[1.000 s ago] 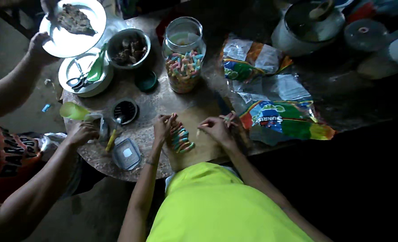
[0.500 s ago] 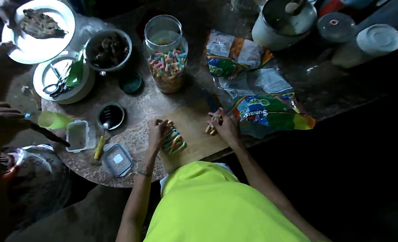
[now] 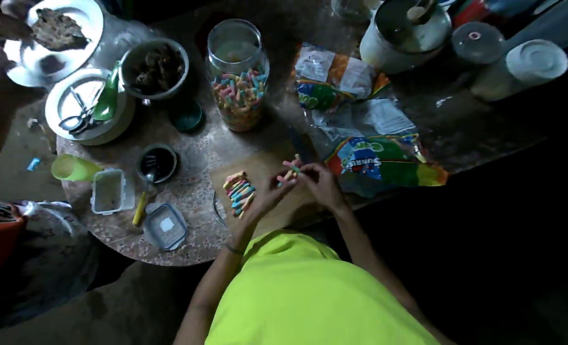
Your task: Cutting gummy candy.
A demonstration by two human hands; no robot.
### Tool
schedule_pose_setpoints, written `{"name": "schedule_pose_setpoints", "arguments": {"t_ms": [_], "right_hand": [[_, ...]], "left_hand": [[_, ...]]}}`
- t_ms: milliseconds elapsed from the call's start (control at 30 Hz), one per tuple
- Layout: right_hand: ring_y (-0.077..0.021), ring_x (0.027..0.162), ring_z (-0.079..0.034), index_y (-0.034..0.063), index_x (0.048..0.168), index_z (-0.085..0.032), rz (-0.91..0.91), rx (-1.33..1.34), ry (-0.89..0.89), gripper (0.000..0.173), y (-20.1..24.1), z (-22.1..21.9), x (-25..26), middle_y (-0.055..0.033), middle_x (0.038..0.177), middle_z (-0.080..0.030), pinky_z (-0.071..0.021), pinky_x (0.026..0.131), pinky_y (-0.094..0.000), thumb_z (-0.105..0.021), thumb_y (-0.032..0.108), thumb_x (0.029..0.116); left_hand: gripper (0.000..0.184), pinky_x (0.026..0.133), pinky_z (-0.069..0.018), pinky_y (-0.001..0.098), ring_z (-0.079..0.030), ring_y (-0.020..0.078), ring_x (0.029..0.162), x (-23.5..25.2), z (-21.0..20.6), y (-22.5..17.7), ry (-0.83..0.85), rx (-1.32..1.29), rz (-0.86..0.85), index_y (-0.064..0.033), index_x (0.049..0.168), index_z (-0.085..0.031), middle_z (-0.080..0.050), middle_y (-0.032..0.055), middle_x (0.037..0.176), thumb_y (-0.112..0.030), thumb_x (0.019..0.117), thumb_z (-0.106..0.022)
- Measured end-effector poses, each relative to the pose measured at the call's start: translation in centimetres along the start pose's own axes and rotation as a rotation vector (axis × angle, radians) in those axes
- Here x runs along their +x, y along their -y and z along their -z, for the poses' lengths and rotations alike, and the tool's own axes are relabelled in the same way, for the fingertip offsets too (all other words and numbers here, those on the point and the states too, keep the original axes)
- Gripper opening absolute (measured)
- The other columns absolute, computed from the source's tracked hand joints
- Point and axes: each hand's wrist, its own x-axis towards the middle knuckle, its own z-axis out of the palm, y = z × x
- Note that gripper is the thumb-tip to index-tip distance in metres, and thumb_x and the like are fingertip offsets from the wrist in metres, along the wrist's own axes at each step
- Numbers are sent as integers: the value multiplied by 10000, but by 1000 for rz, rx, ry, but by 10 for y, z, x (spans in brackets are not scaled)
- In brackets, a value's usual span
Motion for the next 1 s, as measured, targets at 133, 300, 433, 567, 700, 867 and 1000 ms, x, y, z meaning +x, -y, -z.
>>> {"name": "schedule_pose_setpoints", "arguments": {"t_ms": [133,300,433,567,700,867,1000], "right_hand": [[-66,842,-671,-86,1129,-634,69,169,-4,219,-6,-8,-3,-97,972,-692,-585,788,-247,-651,70,976],[-30,714,-642,-73,1028,-657,27,178,27,159,2,-4,-1,-54,860,-677,-579,708,-213,-727,23,923],[-30,652,-646,-41,1029,-652,-4,267,148,82,-2,7,5,0,787,-683,-585,666,-209,-643,28,986],[-26,677,-635,-31,1076,-645,21,316,178,105,-3,6,11,1,828,-676,-578,677,-207,-620,37,1000],[-66,829,-682,-21,1248,-626,131,162,163,381,5,-1,10,-84,1053,-729,-584,746,-235,-757,101,912],[8,686,-629,-18,1024,-720,152,266,146,93,-2,2,17,-5,894,-726,-558,649,-171,-697,39,954],[13,612,-542,42,1159,-655,-82,537,-66,181,-12,10,24,78,794,-630,-504,600,-175,-532,124,1054]], "left_hand": [[194,723,-540,217,-617,22,755,-2,3,0,-17,24,-50,10,1164,-657,-677,20,909,-108,1012,-625],[183,745,-540,212,-617,13,764,-12,10,-10,15,84,17,22,1131,-665,-667,14,886,-113,1027,-598],[191,775,-571,225,-665,29,808,-14,20,-9,82,15,31,23,1147,-657,-700,10,915,-111,1034,-582],[168,770,-577,239,-670,43,796,-16,25,-10,69,-21,28,12,1121,-672,-704,5,897,-104,1021,-601],[218,760,-563,227,-651,27,786,-15,23,-9,48,86,38,16,1171,-676,-700,25,916,-126,1018,-615],[185,793,-584,246,-685,53,824,-17,24,-12,142,-12,58,22,1138,-665,-715,17,929,-102,1028,-585],[185,742,-561,218,-659,28,789,-23,38,-14,155,35,92,11,1149,-676,-709,6,926,-88,1011,-601]]}}
